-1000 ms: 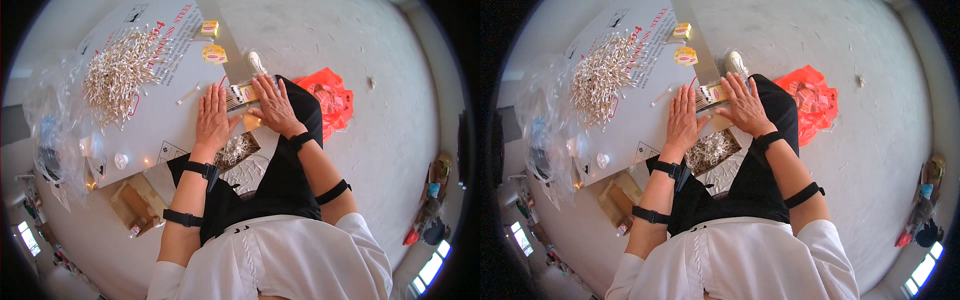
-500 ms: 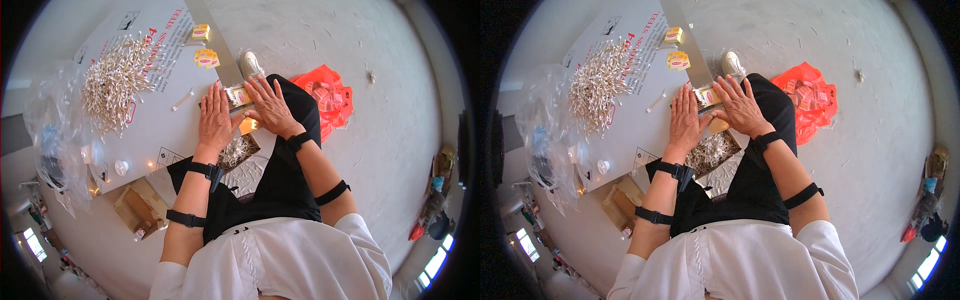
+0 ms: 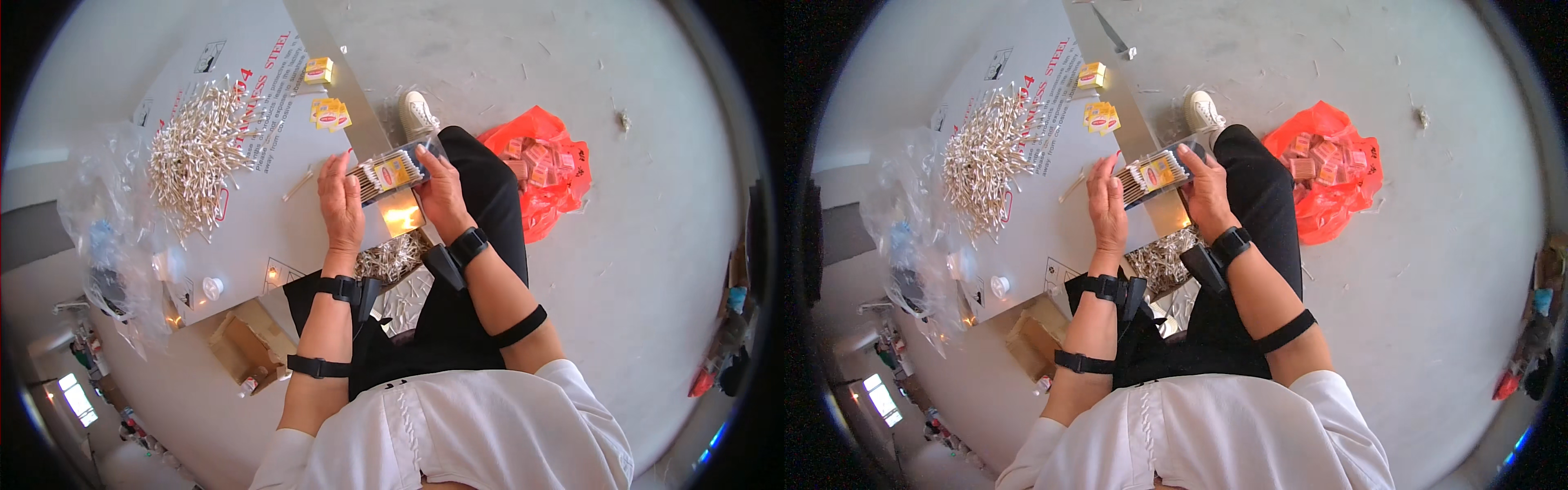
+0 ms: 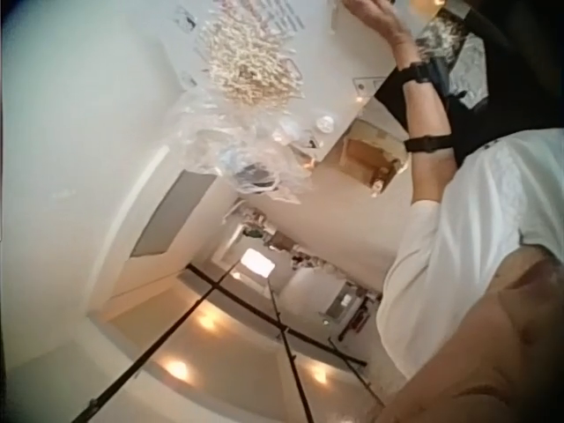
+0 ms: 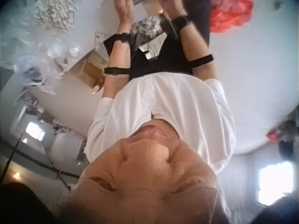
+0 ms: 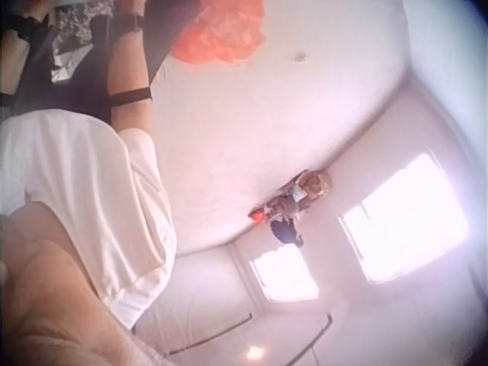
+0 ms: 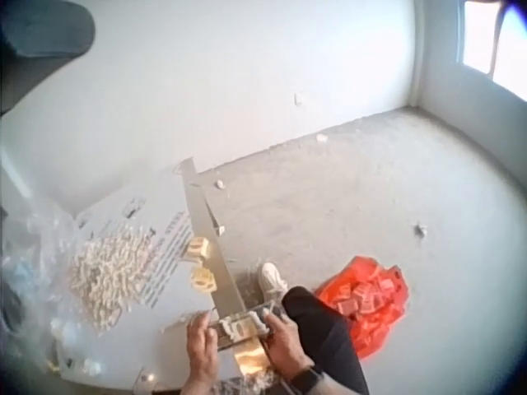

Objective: Packaging a set of cotton swabs into small plastic bags.

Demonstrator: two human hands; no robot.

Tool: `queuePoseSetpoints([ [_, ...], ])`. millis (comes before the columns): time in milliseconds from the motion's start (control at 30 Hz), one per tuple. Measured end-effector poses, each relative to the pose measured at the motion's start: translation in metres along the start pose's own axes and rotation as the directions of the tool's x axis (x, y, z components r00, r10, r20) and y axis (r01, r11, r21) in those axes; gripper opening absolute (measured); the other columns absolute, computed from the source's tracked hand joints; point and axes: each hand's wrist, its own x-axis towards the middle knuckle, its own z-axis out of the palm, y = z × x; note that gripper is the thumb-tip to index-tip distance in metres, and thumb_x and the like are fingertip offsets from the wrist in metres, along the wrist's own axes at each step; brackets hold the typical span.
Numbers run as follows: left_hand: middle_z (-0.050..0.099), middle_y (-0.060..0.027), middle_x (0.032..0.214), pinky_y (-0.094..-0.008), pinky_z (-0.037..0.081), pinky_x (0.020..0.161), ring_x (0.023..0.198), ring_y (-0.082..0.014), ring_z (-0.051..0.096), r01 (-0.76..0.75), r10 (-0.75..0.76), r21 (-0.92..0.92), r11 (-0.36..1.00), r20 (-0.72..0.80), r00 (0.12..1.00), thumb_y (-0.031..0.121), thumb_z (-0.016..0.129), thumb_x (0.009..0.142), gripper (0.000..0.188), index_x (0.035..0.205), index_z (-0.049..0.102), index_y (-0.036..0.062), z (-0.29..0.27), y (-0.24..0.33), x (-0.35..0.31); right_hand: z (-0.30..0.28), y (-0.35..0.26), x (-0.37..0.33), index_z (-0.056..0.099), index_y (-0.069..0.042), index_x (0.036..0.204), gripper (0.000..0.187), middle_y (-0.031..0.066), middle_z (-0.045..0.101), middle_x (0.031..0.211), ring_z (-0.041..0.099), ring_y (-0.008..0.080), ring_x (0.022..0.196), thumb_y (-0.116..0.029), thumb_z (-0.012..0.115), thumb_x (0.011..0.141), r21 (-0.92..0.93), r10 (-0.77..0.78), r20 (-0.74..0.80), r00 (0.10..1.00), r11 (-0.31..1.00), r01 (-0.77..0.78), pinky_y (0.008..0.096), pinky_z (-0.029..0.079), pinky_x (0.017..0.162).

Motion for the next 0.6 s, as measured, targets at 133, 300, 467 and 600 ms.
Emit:
queuePoseSetpoints([
  [133,0.039,-0.019,0.146,-0.0469,0.024,0.114,0.136,-0.035,0.035,-0.21,0.16,0.344,0.915,0.167,0.973,0.03,0.047,0.099,0.054,0.145,0.037,0.0026,0.0,-0.008,0.006,0.002,0.0,0.002,0.064,-0.004,0.102,0.024,0.0038,0.067,0.093,0.064,0.0129,0.079,-0.018,0.074,0.086,0.008,0.011,-0.007,1.0,1.0,-0.011,0.0269,0.051,0.071],
  [300,0.023,-0.0196,0.156,-0.0534,0.013,0.116,0.145,-0.0357,0.021,-0.119,0.061,0.575,0.81,0.119,0.991,0.047,0.047,0.095,0.073,0.149,0.026,0.0022,0.002,0.007,-0.015,-0.005,-0.016,-0.015,0.055,-0.003,0.127,0.042,0.0131,0.057,0.123,0.056,0.0241,0.11,-0.016,0.067,0.089,-0.648,-0.647,0.026,0.762,0.569,0.506,0.0338,0.044,0.093],
  [467,0.021,-0.0196,0.157,-0.0549,0.011,0.116,0.146,-0.0347,0.018,-0.091,-0.034,0.645,0.758,0.179,0.983,0.055,0.041,0.096,0.078,0.15,0.024,0.0022,-0.002,0.002,-0.023,0.013,-0.028,-0.032,0.046,-0.011,0.14,0.055,0.0115,0.034,0.152,0.029,0.0304,0.141,-0.032,0.061,0.092,-0.693,-0.347,0.718,0.604,-0.433,0.576,0.0487,0.019,0.115],
  [600,0.022,-0.0194,0.157,-0.0544,0.012,0.116,0.146,-0.0329,0.02,-0.139,-0.035,0.659,0.739,0.244,0.969,0.057,0.038,0.097,0.078,0.15,0.025,0.0013,0.001,0.008,-0.019,-0.003,-0.007,-0.024,0.034,-0.01,0.148,0.073,0.0086,0.026,0.158,0.019,0.0264,0.147,-0.057,0.045,0.093,-0.659,-0.142,0.702,0.697,-0.5,0.562,0.0533,0.006,0.117],
])
